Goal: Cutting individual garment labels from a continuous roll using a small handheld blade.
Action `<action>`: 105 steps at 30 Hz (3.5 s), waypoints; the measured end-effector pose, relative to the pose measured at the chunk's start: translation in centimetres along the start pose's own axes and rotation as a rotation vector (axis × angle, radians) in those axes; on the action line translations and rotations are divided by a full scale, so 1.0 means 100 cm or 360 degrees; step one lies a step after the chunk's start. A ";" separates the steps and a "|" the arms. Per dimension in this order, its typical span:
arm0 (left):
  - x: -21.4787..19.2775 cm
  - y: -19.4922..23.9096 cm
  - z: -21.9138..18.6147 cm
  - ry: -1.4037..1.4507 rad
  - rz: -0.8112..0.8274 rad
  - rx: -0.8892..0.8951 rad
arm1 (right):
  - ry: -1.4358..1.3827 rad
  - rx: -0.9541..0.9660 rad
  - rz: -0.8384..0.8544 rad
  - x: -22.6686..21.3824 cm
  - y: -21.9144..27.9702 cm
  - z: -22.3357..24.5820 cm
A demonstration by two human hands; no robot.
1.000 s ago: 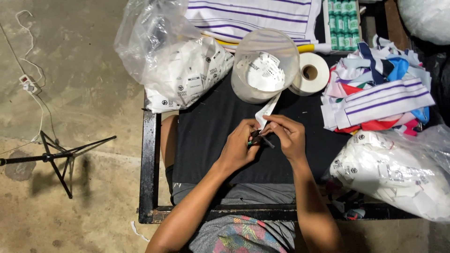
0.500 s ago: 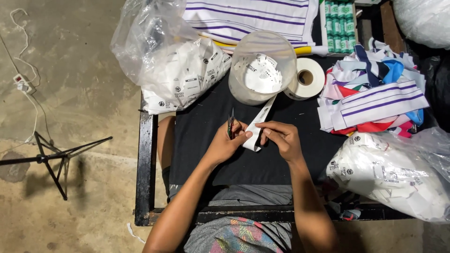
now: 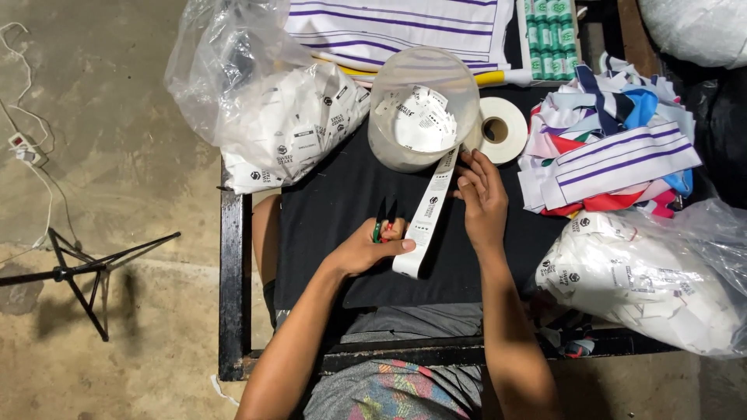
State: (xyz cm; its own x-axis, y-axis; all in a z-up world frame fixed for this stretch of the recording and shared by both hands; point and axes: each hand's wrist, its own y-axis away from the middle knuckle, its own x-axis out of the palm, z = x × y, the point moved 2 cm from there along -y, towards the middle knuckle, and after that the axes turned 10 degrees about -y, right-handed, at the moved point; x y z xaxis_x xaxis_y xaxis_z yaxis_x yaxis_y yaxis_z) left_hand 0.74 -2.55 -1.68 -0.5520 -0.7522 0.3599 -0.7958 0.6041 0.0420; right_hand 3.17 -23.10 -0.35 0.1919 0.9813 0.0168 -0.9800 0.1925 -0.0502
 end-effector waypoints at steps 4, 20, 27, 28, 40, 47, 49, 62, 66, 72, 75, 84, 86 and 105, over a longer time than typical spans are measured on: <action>-0.008 0.001 0.012 -0.0108 0.0074 -0.0032 | 0.0068 -0.0149 -0.0122 -0.007 -0.003 -0.005; -0.013 0.000 0.006 -0.0138 0.0054 0.0020 | 0.0134 -0.0253 -0.0190 -0.014 -0.003 -0.005; -0.005 0.000 -0.002 -0.0101 -0.0045 0.0058 | 0.0221 -0.0236 -0.0121 -0.017 -0.002 0.015; -0.004 0.003 -0.002 -0.0114 -0.0130 0.0063 | 0.0319 -0.0278 -0.0106 -0.016 0.003 0.023; 0.015 0.001 -0.010 -0.1018 -0.0690 0.0528 | 0.0765 -0.1071 0.0401 0.058 0.048 0.043; 0.015 0.007 -0.011 -0.1071 -0.0689 0.0533 | 0.0239 -0.0709 0.0441 0.049 0.046 0.039; 0.008 0.006 0.015 -0.0933 -0.0472 0.0304 | -0.0206 -0.0489 0.0236 0.038 0.041 0.038; 0.001 0.010 -0.025 -0.0910 -0.0398 0.0283 | -0.0713 -0.0044 0.0498 -0.012 0.024 -0.006; -0.009 0.011 -0.019 -0.0627 -0.0321 -0.0082 | -0.0406 0.0244 0.0949 -0.011 0.018 -0.014; -0.017 0.008 -0.008 -0.0566 -0.0326 -0.0174 | -0.0380 0.0408 0.1188 -0.015 0.012 -0.002; -0.016 0.014 -0.004 -0.0565 -0.0348 -0.0167 | -0.0288 0.0449 0.1218 -0.019 0.018 -0.008; -0.005 0.010 -0.027 -0.0483 -0.0277 -0.0083 | -0.0217 0.0571 0.1180 -0.020 0.011 0.004; -0.005 0.010 -0.024 -0.0428 -0.0251 -0.0116 | -0.0245 0.0594 0.1184 -0.020 0.011 0.001; -0.005 0.007 -0.021 -0.0510 -0.0254 0.0002 | -0.0005 0.0519 0.1039 -0.023 0.002 0.003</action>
State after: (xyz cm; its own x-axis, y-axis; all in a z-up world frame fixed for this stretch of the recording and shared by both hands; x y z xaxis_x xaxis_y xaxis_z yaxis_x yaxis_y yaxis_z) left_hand 0.98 -1.19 0.14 -0.4708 -0.8814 0.0380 -0.8784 0.4723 0.0728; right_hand 2.46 -25.35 -0.14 -0.4365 0.8954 0.0877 -0.8607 -0.4440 0.2490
